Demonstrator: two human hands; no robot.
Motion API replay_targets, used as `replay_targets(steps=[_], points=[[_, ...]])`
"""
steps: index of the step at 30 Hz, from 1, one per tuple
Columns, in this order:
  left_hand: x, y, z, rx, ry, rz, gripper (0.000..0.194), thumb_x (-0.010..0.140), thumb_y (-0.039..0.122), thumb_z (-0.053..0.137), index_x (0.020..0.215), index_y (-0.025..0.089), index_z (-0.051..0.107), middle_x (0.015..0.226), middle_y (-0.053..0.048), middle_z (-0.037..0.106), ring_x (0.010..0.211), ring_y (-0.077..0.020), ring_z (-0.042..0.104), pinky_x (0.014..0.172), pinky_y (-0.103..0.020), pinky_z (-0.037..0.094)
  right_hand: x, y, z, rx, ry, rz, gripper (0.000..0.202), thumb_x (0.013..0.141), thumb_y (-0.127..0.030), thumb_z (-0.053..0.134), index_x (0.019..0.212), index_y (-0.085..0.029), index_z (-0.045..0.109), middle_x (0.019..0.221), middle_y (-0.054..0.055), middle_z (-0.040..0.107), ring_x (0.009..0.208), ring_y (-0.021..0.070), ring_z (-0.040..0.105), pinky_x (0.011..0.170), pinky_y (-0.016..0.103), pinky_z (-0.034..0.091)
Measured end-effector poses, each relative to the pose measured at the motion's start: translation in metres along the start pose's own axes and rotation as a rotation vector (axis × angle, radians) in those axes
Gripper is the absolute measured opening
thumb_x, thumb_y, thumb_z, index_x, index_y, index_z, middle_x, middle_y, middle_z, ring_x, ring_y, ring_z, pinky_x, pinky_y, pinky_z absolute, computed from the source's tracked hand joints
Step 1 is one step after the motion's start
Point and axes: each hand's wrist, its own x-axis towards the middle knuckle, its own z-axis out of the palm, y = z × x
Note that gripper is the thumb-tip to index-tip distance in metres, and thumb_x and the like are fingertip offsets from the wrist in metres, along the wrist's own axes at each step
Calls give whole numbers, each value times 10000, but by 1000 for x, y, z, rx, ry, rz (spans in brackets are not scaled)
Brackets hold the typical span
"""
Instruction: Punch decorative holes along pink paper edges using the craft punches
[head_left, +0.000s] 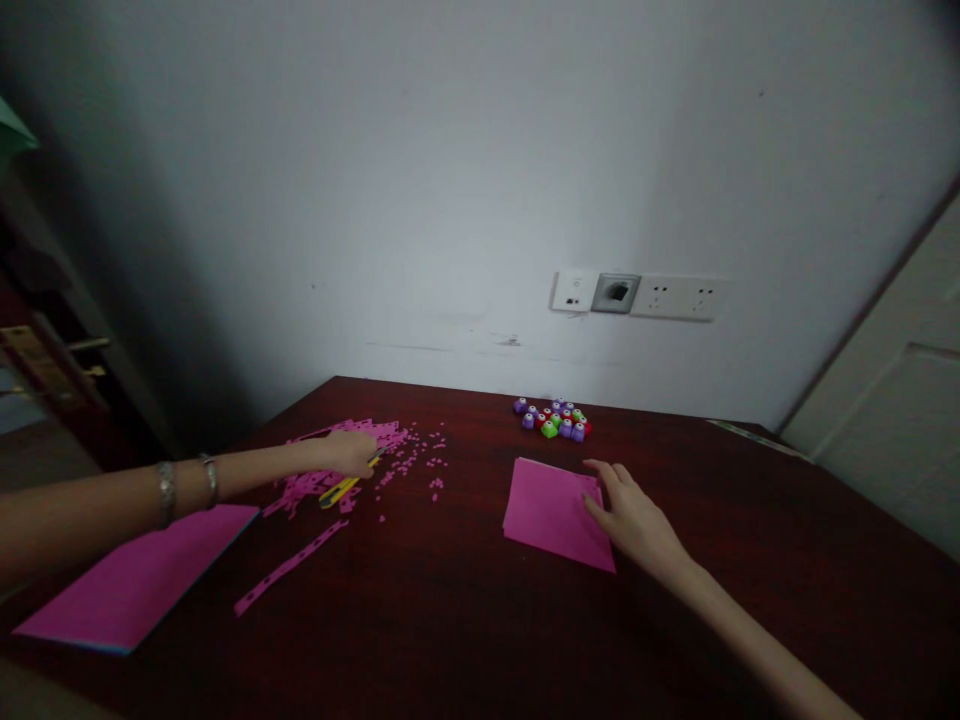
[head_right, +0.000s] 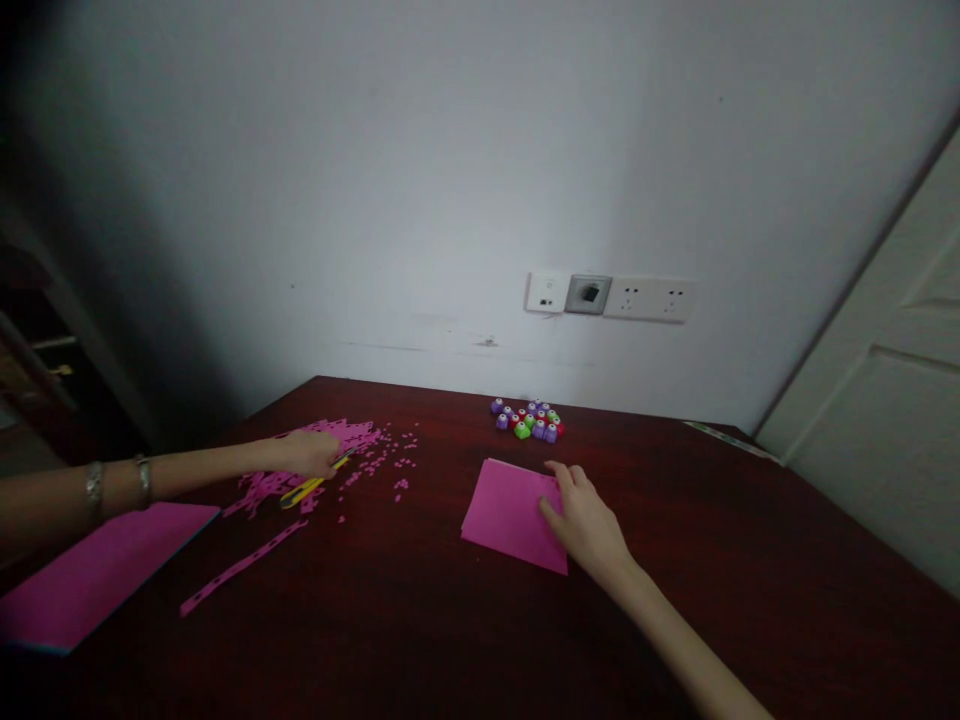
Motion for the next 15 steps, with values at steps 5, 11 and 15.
replay_targets(steps=[5,11,15], points=[[-9,-13,13,-165,-105,-47,186,610,298,591,537,127,601,513,-99,533,505,-194,516,510,-310,390,2,1,4,166,-31,-111,376,783,-286,431,1132,-174,515,1045,91,546,874,205,576,770,327,437],[-7,-13,21,-378,-38,-34,181,510,199,607,382,158,487,404,-44,460,439,-143,443,452,-261,347,-2,-4,5,254,-47,-172,321,774,-254,448,1063,-171,560,993,81,581,805,189,572,767,334,438],[-9,-6,7,-504,-74,-30,216,510,190,587,335,159,465,328,-24,438,337,-100,377,380,-225,294,-4,-8,0,295,-10,-185,328,769,-238,459,1074,-166,554,968,76,600,802,189,569,767,338,435]])
